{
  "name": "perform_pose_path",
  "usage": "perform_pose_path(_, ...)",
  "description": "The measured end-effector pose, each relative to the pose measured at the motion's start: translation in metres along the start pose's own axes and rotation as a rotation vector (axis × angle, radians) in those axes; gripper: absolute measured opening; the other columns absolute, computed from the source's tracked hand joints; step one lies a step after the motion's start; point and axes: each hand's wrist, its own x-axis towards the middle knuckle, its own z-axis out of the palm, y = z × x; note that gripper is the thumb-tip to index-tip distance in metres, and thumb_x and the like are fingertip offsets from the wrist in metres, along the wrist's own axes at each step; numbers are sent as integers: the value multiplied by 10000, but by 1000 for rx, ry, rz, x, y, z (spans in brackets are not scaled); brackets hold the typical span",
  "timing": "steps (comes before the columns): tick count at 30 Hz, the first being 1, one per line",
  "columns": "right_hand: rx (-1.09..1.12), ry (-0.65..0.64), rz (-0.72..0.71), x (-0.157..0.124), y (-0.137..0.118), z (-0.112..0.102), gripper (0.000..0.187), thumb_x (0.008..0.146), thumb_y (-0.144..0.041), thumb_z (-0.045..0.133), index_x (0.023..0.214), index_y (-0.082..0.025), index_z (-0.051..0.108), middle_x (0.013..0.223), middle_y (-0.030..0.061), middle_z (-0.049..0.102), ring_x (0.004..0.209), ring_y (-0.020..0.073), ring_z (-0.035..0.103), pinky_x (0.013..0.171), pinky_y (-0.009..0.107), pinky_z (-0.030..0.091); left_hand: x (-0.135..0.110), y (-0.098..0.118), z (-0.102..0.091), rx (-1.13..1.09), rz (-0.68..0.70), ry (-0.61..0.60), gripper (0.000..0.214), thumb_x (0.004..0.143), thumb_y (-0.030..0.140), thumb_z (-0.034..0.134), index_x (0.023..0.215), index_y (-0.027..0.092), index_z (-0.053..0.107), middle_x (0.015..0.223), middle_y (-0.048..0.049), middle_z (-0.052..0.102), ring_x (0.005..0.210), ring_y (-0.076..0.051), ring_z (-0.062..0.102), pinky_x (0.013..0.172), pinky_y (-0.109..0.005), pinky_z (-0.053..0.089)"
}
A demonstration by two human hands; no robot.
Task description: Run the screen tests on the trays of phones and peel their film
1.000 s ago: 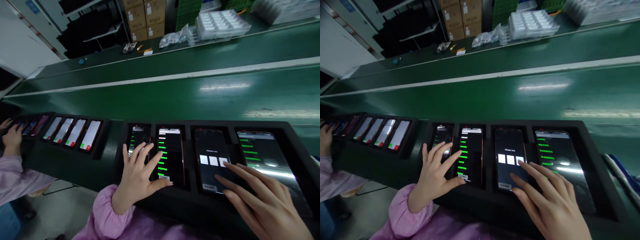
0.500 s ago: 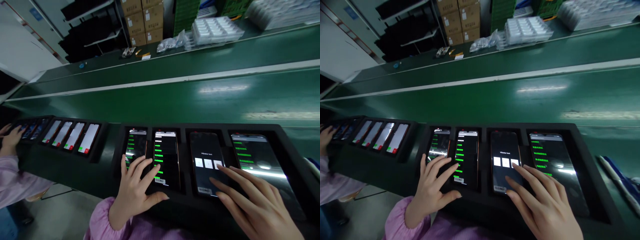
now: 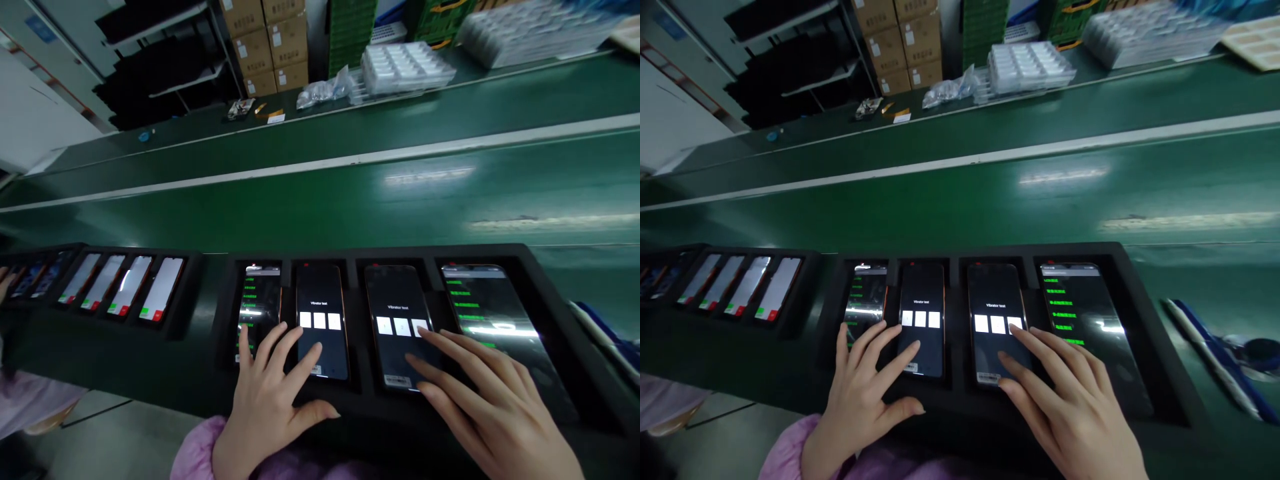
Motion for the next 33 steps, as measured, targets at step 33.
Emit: perform_pose_path(33,-187,34,341,-56,36,-53,313,1089,-269,496,1206,-250,785,1467,109,636,1269,337,614,996,533,486,-12,-24,14,2,168,17,484,1007,512,609,1434,295,681,1367,-150,665,1267,-364,584,1289,-738,127)
